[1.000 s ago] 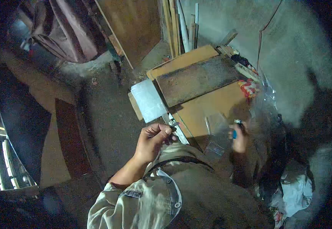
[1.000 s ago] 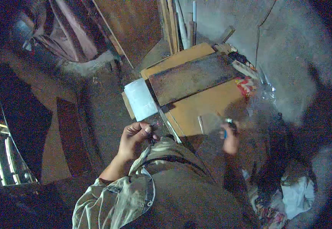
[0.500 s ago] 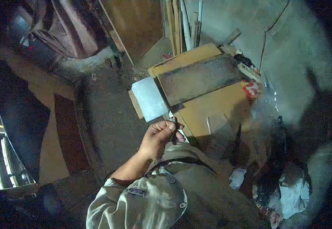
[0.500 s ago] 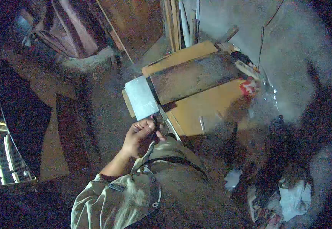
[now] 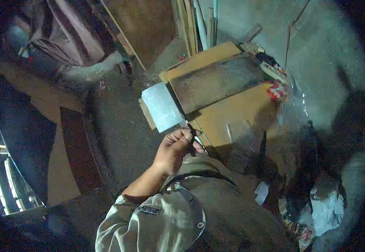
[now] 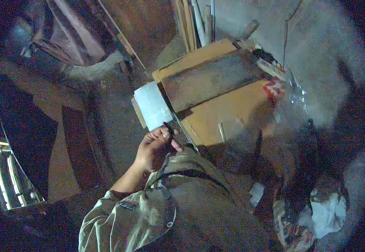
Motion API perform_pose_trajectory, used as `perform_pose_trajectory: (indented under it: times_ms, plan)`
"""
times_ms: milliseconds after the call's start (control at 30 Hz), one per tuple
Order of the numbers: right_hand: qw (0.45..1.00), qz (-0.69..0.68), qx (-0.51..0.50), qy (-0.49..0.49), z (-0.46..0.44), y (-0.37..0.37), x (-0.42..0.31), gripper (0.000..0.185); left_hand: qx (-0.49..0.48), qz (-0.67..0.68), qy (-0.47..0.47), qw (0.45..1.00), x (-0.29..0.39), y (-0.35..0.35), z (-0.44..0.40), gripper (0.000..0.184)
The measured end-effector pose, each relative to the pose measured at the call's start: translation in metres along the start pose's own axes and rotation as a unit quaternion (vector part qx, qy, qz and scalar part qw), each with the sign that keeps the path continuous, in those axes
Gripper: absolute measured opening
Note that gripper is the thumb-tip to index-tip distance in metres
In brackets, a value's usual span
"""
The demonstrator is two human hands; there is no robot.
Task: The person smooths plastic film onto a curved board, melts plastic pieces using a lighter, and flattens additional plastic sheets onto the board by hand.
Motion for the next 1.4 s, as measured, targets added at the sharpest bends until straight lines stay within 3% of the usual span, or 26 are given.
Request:
perform_pose_trajectory:
  times_ms: [133, 267, 333, 400, 433, 500, 567, 667, 767, 800, 867, 933, 1000, 1033, 1067, 1100, 1133, 1200, 1233, 1300, 1333, 1367, 1400]
  plan:
    - [0.996, -0.027, 0.037, 0.077, 0.012, 0.018, -0.057, 0.026, 0.066, 0.007, -0.009, 0.998, -0.012, 0.015, -0.006, 0.013]
    - [0.962, -0.168, 0.029, 0.211, 0.051, 0.033, -0.164, 0.026, 0.062, 0.025, -0.005, 0.998, -0.026, 0.021, -0.018, 0.01]
    - [0.921, -0.284, -0.05, 0.261, 0.092, 0.032, -0.225, 0.025, 0.104, 0.009, -0.024, 0.994, -0.029, 0.018, -0.023, 0.013]
    - [0.857, -0.391, -0.176, 0.285, 0.144, 0.023, -0.281, 0.025, 0.079, -0.034, -0.05, 0.995, -0.043, 0.022, -0.033, 0.013]
    - [0.822, -0.429, -0.246, 0.283, 0.171, 0.017, -0.304, 0.025, 0.058, -0.074, -0.08, 0.992, -0.046, 0.021, -0.036, 0.013]
    - [0.768, -0.464, -0.383, 0.22, 0.227, 0.002, -0.338, 0.025, 0.077, -0.074, -0.051, 0.993, -0.053, 0.013, -0.033, 0.013]
    - [0.743, -0.425, -0.351, 0.379, 0.239, -0.024, -0.355, 0.016, 0.026, -0.099, -0.07, 0.992, -0.06, 0.007, -0.034, 0.014]
    - [0.719, -0.396, -0.352, 0.45, 0.265, -0.003, -0.383, 0.023, 0.03, -0.077, -0.03, 0.996, -0.056, -0.007, -0.028, 0.016]
    - [0.72, -0.395, -0.414, 0.393, 0.27, 0.005, -0.387, 0.015, -0.006, -0.061, -0.009, 0.998, -0.059, -0.001, -0.025, 0.024]
    - [0.736, -0.356, -0.477, 0.322, 0.265, 0.005, -0.384, 0.014, 0.007, -0.091, -0.02, 0.996, -0.06, 0.001, -0.025, 0.027]
    - [0.741, -0.377, -0.371, 0.413, 0.224, 0.025, -0.396, 0.015, 0.011, -0.171, -0.025, 0.985, -0.052, 0.003, -0.021, 0.036]
    - [0.722, -0.588, -0.229, 0.285, 0.143, 0.045, -0.395, 0.026, 0.035, -0.161, -0.017, 0.986, -0.05, 0.013, -0.016, 0.035]
    - [0.652, -0.719, -0.133, 0.198, 0.059, 0.053, -0.386, 0.031, 0.056, -0.156, 0.013, 0.986, -0.051, 0.027, -0.013, 0.03]
    - [0.653, -0.718, -0.134, 0.202, 0.06, 0.041, -0.388, 0.031, 0.057, -0.153, 0.01, 0.987, -0.049, 0.032, -0.012, 0.03]
    - [0.762, -0.421, -0.043, 0.49, 0.082, 0.036, -0.403, 0.029, 0.057, -0.169, 0.013, 0.984, -0.049, 0.037, -0.009, 0.028]
    - [0.725, -0.044, 0.058, 0.685, 0.111, 0.017, -0.414, 0.027, 0.056, -0.185, 0.016, 0.981, -0.051, 0.041, -0.007, 0.026]
    - [0.724, -0.042, 0.059, 0.686, 0.118, 0.019, -0.42, 0.027, 0.056, -0.163, 0.007, 0.985, -0.056, 0.045, -0.007, 0.025]
    - [0.727, -0.042, -0.176, 0.663, 0.129, 0.01, -0.429, 0.02, 0.059, -0.163, 0.019, 0.985, -0.06, 0.049, -0.003, 0.025]
    - [0.801, -0.257, -0.213, 0.496, 0.097, 0.014, -0.437, 0.016, 0.064, -0.166, 0.032, 0.983, -0.06, 0.048, 0.0, 0.025]
    - [0.751, -0.586, -0.129, 0.276, 0.07, 0.038, -0.441, 0.014, 0.072, -0.206, 0.011, 0.976, -0.058, 0.047, 0.003, 0.024]
    - [0.752, -0.584, -0.133, 0.277, 0.076, 0.032, -0.442, 0.014, 0.079, -0.194, 0.02, 0.978, -0.065, 0.052, 0.002, 0.024]
    - [0.775, -0.338, -0.088, 0.526, 0.106, 0.027, -0.449, 0.015, 0.085, -0.184, 0.032, 0.979, -0.069, 0.055, 0.003, 0.024]
    - [0.756, -0.125, -0.246, 0.593, 0.128, 0.008, -0.456, 0.016, 0.083, -0.186, 0.032, 0.978, -0.065, 0.053, 0.003, 0.024]
Point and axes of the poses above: each hand's wrist, its own z-axis away from the middle knuckle, its own y-axis out of the back of the hand, x = y × z, the point moved 5 cm from there along -z, towards the middle knuckle, and after that the axes turned 2 degrees about x, right-handed, at the moved point
